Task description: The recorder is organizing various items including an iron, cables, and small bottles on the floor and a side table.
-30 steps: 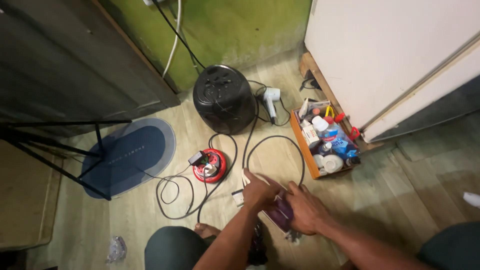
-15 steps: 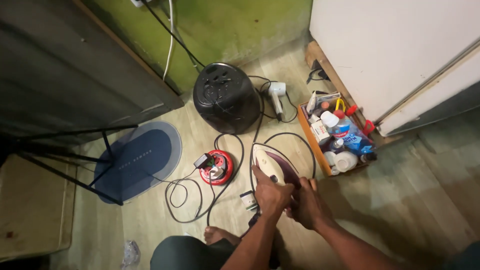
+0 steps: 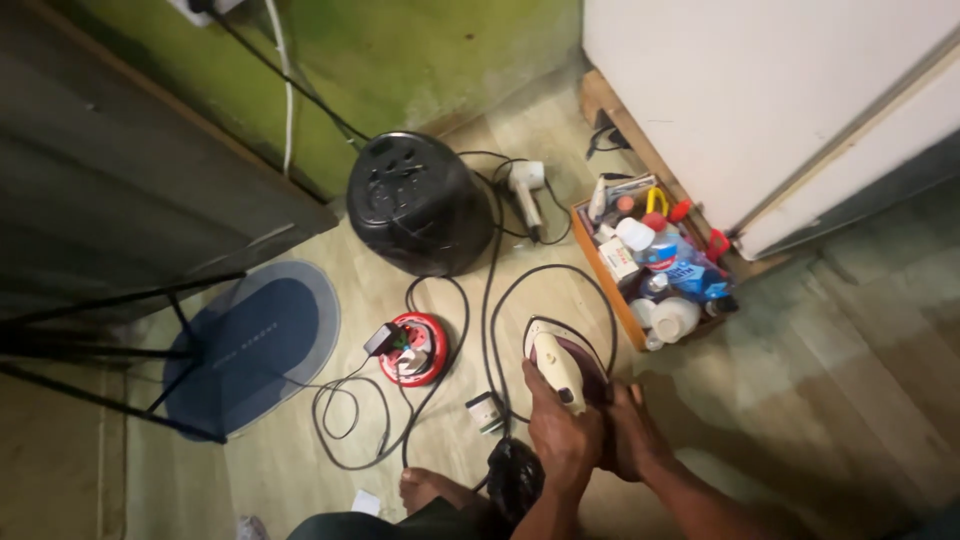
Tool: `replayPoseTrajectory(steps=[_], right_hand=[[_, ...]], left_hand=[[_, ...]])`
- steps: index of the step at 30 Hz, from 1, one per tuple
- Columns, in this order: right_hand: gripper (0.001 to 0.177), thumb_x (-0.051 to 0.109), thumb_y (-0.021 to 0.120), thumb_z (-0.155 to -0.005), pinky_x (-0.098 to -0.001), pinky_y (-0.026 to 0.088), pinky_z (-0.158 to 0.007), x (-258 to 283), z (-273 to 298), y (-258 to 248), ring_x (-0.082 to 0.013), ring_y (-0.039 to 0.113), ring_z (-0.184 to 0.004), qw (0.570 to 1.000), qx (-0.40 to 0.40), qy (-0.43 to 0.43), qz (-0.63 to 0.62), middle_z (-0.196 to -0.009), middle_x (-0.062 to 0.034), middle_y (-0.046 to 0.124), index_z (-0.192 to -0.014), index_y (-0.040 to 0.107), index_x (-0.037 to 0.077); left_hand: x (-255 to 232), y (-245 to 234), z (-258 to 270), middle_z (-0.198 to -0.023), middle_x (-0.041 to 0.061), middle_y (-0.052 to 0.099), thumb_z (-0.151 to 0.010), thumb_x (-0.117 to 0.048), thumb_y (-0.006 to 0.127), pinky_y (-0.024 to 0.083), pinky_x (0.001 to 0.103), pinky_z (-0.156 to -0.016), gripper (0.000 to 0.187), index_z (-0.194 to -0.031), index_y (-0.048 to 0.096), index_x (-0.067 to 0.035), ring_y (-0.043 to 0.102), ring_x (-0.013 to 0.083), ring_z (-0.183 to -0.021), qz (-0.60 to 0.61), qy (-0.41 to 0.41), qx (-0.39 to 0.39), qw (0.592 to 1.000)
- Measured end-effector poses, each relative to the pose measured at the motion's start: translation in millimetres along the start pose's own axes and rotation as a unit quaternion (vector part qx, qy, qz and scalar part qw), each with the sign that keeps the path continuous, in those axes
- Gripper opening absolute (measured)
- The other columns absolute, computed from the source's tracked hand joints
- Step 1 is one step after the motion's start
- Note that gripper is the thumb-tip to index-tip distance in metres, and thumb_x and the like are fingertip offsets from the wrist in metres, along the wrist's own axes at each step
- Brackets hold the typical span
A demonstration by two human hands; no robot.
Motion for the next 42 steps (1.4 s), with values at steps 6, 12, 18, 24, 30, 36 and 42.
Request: replayPoseTrajectory(steps=[6,12,18,24,30,36,42], right_hand=[[0.075,0.030,0.095,-0.058,-0.0440,0.040,-0.106,0,-9,-16,-0.0386,0.040,-0.121,1.000,-0.023,-0.005,-0.012,-0.135,-0.0198,0.043,-0.126,0.067,0.017],[0.031,0.024,0.076,-0.078,-0.0446,0.039,-0.111,-23,-23,-3,-0.0404,0.041,-0.129,0.992,0.002,0.007,0.124,-0.131,-0.0176,0.052,-0.107,0.072,0.015],[0.040,0.014,0.059,-0.083,-0.0517,0.041,-0.107,-127,-63,73,-0.0480,0.044,-0.128,0.908,-0.166,0.193,-0.333,-0.146,-0.0241,0.045,-0.123,0.059,0.009],[0.043,0.019,0.069,-0.080,-0.0498,0.031,-0.114,-27,-60,16,-0.0480,0.029,-0.139,0.992,-0.050,0.011,0.118,-0.149,-0.0253,0.033,-0.123,0.063,0.016],[0.059,0.017,0.066,-0.083,-0.0494,0.035,-0.116,-8,-100,9,-0.0462,0.036,-0.137,0.995,-0.036,0.000,0.092,-0.145,-0.0201,0.042,-0.139,0.051,0.015],[0.077,0.013,0.064,-0.083,-0.0497,0.038,-0.104,23,-109,-15,-0.0445,0.039,-0.128,0.991,-0.093,-0.022,-0.095,-0.147,-0.0219,0.042,-0.156,0.038,0.013],[0.030,0.018,0.046,-0.107,-0.0448,0.048,-0.105,-56,-131,40,-0.0362,0.059,-0.125,0.955,-0.108,0.054,-0.271,-0.136,-0.0149,0.059,-0.132,0.060,0.009]], left_hand=[[-26,-2,-5,-0.115,0.033,0.067,-0.071,-0.006,0.070,0.055,0.049,-0.086,0.098,-0.156,0.021,0.000,0.068,0.0488,-0.101,0.019,0.073,-0.009,0.997],[-41,2,6,-0.124,0.034,0.065,-0.071,-0.006,0.069,0.054,0.048,-0.091,0.096,-0.155,0.023,0.002,0.066,0.0493,-0.108,0.051,0.168,-0.038,0.984],[-25,11,12,-0.130,0.033,0.062,-0.074,-0.006,0.069,0.053,0.050,-0.094,0.097,-0.158,0.019,0.002,0.064,0.0502,-0.113,0.082,0.201,-0.044,0.975],[-32,5,-17,-0.139,0.028,0.057,-0.080,-0.010,0.072,0.055,0.047,-0.089,0.094,-0.157,0.018,-0.001,0.064,0.0477,-0.116,0.091,0.165,-0.050,0.981],[-27,11,-50,-0.146,0.026,0.056,-0.085,-0.007,0.069,0.057,0.044,-0.094,0.089,-0.159,0.022,0.002,0.066,0.0449,-0.120,0.115,0.274,-0.066,0.952],[-16,14,-75,-0.145,0.021,0.057,-0.086,-0.009,0.069,0.059,0.041,-0.086,0.086,-0.156,0.021,-0.001,0.069,0.0397,-0.112,0.136,0.170,-0.046,0.975],[18,35,-74,-0.137,0.027,0.059,-0.081,-0.006,0.073,0.052,0.045,-0.098,0.095,-0.157,0.016,0.000,0.064,0.0422,-0.121,0.142,0.152,-0.033,0.978]])
Point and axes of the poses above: each hand's wrist, its own z-axis away from the middle knuckle, its own y-axis out of the palm, x = y × z, the point moved 7 cm from there along -z, towards the middle knuckle
